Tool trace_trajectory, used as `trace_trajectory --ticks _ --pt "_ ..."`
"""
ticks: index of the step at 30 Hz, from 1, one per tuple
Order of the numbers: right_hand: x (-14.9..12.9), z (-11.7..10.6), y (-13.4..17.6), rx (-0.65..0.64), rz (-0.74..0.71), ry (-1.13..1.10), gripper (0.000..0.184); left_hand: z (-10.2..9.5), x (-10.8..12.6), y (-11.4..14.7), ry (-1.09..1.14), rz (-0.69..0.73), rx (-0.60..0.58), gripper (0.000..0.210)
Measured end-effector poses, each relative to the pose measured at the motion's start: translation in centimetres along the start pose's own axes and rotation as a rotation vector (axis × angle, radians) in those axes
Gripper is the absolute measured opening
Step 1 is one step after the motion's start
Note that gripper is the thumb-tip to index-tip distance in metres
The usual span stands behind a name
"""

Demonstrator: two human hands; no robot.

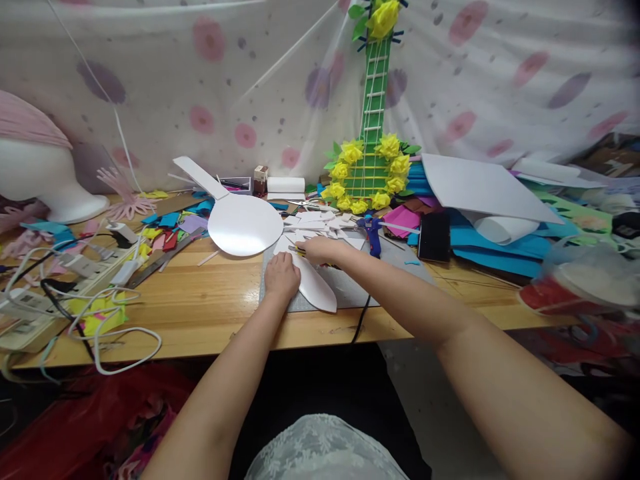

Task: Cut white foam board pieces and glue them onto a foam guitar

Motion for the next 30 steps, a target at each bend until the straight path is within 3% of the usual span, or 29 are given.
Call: trace_trajectory --ticks 6,13,18,21,24,30 --pt "1.5 1.3 3.6 -0.064 -0.029 -0.102 0.051 0.0 0.1 0.0 -0.005 -0.008 -0.014 0.019" --pt "3.1 2.2 5.2 -0.194 -0.059 -0.139 0.054 0.0 0.0 0.0 -0.011 -0.006 -0.010 0.020" --pt "5.0 2.9 6.1 -0.286 -0.063 -0.329 0.057 -0.3 -0.2 0.2 0.061 -0.008 0.001 0.022" --pt "6.5 3.4 5.9 -0.226 -0.020 -0.470 0.059 -0.2 0.0 0.4 0.123 -0.081 -0.011 0.049" --pt "7.9 3.7 5.3 -0.100 0.078 -0.577 0.061 0.2 0.5 0.2 0.162 -0.243 -0.044 0.073" --pt "7.7 3.6 3.7 0.077 0.183 -0.658 0.062 0.1 1.3 -0.8 0.262 -0.409 -0.057 0.064"
Point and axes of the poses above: each hand's wrist, its own y-axis away from the middle knuckle, its own z-axis out of the palm, x = y × z, the point moved 6 cm from there along -y, towards the middle knuckle, and after that the axes turned 12 degrees about y, right-handed, at the moved point
